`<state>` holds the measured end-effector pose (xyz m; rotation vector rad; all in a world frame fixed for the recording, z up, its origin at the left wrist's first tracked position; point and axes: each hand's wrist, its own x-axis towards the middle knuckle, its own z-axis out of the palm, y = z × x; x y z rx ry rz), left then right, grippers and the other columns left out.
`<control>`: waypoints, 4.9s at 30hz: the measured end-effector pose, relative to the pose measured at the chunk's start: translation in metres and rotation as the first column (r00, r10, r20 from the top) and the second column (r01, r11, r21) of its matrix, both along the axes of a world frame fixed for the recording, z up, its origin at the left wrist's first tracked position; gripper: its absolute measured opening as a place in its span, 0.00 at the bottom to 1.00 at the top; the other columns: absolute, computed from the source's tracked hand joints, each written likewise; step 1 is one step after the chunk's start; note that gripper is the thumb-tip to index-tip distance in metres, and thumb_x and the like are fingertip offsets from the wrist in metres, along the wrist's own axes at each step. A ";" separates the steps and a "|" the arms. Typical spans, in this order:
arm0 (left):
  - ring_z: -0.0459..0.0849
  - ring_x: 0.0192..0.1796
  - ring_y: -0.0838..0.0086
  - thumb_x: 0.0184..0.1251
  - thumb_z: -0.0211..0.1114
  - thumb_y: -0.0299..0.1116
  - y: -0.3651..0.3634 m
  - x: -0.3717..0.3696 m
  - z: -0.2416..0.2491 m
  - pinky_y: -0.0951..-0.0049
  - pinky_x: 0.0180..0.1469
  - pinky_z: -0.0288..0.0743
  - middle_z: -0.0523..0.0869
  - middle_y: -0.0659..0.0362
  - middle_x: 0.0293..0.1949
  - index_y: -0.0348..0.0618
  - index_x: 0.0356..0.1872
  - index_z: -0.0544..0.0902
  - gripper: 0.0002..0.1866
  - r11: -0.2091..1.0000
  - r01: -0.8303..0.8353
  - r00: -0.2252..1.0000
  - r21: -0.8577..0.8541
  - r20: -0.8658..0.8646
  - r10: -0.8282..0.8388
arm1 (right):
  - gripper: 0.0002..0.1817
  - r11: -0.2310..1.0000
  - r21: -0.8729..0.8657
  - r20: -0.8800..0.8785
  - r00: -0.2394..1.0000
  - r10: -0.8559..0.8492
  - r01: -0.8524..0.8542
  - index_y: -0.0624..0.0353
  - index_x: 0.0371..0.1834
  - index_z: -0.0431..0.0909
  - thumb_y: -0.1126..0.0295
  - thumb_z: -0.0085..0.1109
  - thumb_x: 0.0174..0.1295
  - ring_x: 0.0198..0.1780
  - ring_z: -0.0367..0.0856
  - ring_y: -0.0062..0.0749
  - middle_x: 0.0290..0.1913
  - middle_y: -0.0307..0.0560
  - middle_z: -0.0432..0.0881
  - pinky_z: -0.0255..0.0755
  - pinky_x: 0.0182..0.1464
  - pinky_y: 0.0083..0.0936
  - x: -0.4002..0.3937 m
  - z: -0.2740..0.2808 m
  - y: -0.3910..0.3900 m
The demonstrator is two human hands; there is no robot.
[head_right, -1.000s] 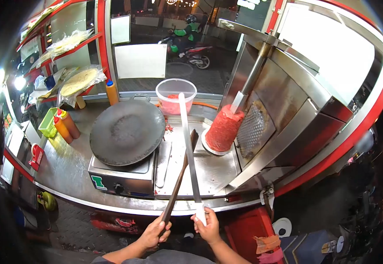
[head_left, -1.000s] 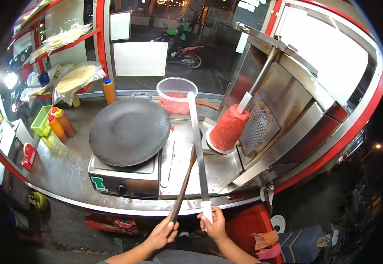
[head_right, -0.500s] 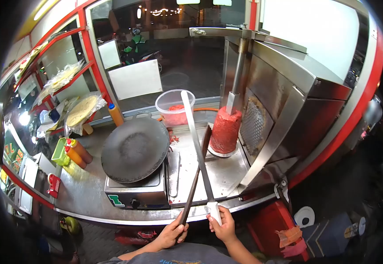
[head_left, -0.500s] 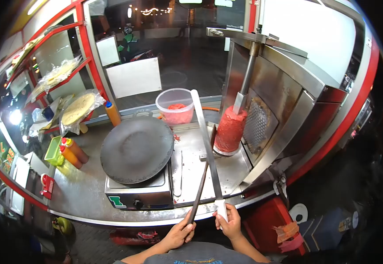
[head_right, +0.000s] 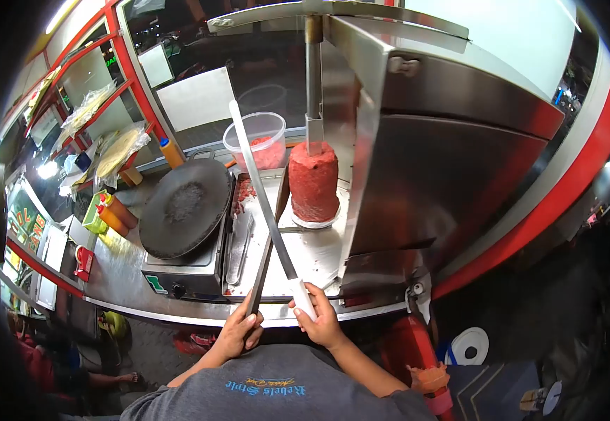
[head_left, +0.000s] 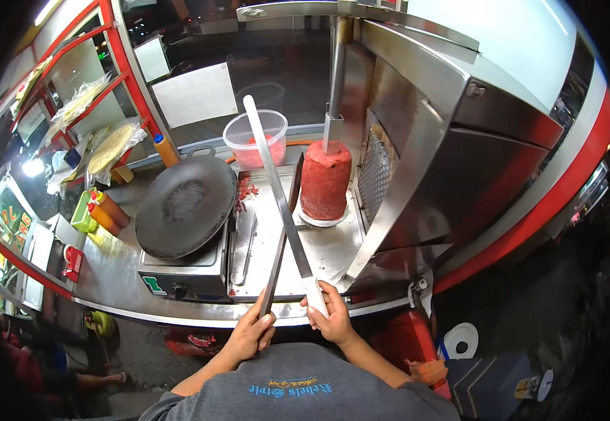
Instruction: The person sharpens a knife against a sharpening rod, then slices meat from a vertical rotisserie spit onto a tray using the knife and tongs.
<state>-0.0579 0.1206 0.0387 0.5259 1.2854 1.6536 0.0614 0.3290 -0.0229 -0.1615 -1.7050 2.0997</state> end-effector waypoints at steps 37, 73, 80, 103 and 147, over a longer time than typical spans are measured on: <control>0.79 0.24 0.77 0.90 0.55 0.38 -0.002 -0.018 -0.019 0.70 0.31 0.79 0.80 0.60 0.25 0.61 0.92 0.34 0.44 0.938 0.170 0.883 -0.302 -0.375 -0.281 | 0.25 0.374 0.706 -0.308 0.737 -0.601 0.601 0.58 0.71 0.84 0.83 0.65 0.71 0.45 0.88 0.53 0.48 0.60 0.87 0.82 0.50 0.37 0.033 -0.039 -0.032; 0.83 0.25 0.73 0.89 0.57 0.38 0.046 -0.020 -0.013 0.69 0.29 0.81 0.82 0.57 0.27 0.48 0.89 0.26 0.49 0.964 0.159 0.879 -0.211 -0.414 -0.236 | 0.28 0.435 0.712 -0.254 0.780 -0.572 0.551 0.54 0.76 0.80 0.81 0.64 0.73 0.36 0.81 0.47 0.38 0.56 0.80 0.78 0.42 0.37 0.004 -0.002 -0.010; 0.84 0.24 0.73 0.89 0.57 0.40 0.051 -0.025 -0.012 0.69 0.30 0.82 0.83 0.56 0.27 0.50 0.89 0.26 0.50 0.954 0.159 0.856 -0.253 -0.446 -0.260 | 0.27 0.455 0.731 -0.197 0.796 -0.573 0.509 0.60 0.76 0.79 0.80 0.65 0.73 0.38 0.84 0.44 0.41 0.58 0.83 0.79 0.44 0.35 0.063 -0.057 -0.039; 0.75 0.25 0.77 0.92 0.50 0.38 0.072 -0.048 -0.015 0.71 0.29 0.77 0.74 0.62 0.28 0.59 0.91 0.30 0.43 0.979 0.202 0.963 -0.012 -0.179 -0.201 | 0.30 0.427 0.806 -0.066 0.779 -0.624 0.410 0.49 0.79 0.78 0.78 0.63 0.74 0.38 0.82 0.49 0.41 0.56 0.81 0.80 0.45 0.38 0.081 -0.044 -0.052; 0.80 0.23 0.75 0.90 0.54 0.37 0.008 -0.022 -0.017 0.69 0.31 0.80 0.80 0.59 0.25 0.50 0.89 0.26 0.47 0.934 0.254 0.875 -0.253 -0.351 -0.333 | 0.28 0.433 0.731 -0.221 0.783 -0.582 0.528 0.62 0.76 0.79 0.80 0.66 0.72 0.39 0.86 0.50 0.45 0.61 0.86 0.81 0.45 0.36 0.063 -0.068 -0.036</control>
